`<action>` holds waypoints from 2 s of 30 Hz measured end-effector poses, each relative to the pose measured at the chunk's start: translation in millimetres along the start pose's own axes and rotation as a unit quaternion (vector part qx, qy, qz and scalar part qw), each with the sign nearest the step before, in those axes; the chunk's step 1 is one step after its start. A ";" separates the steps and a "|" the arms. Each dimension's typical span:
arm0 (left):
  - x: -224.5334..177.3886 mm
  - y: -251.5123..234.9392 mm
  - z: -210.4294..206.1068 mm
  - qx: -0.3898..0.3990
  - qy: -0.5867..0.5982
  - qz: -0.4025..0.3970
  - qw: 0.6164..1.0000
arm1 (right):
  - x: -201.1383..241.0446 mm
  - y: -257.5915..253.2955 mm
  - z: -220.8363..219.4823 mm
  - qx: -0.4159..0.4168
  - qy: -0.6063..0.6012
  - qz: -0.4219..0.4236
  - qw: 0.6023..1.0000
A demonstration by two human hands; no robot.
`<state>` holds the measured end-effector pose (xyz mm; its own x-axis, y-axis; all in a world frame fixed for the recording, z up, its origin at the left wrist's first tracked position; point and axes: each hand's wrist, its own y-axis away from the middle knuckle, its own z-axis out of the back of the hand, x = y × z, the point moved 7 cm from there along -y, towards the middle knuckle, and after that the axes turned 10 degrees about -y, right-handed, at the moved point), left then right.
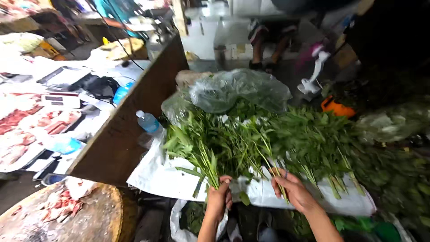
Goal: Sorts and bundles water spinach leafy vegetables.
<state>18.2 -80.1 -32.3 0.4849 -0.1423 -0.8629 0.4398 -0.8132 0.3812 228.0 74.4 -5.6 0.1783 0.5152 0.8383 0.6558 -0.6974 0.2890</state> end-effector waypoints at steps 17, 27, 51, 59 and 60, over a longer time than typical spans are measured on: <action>80.4 -127.5 -15.8 -0.058 -0.149 0.120 0.980 | 84.4 49.2 -23.7 0.162 -0.180 0.120 0.963; 18.9 -66.6 -33.3 -0.008 -0.125 0.012 0.992 | -10.4 -13.4 12.8 -0.072 -0.184 -0.029 0.980; 17.5 -4.2 0.0 -0.028 -0.028 -0.003 0.999 | -55.3 -46.7 -82.3 -0.041 0.074 0.023 0.996; -16.1 -6.6 37.5 -0.109 0.053 -0.027 0.992 | 1.6 -45.5 -33.5 -0.137 0.032 0.110 0.984; -19.5 -6.7 39.4 -0.111 0.059 -0.029 0.992 | 4.9 -49.4 -22.8 -0.159 0.033 0.115 0.980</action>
<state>-24.0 -94.1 -31.1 0.5322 -0.0214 -0.8463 0.6195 -0.6715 0.4066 179.7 100.0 -5.3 0.2396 0.2996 0.9235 0.3404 -0.9167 0.2092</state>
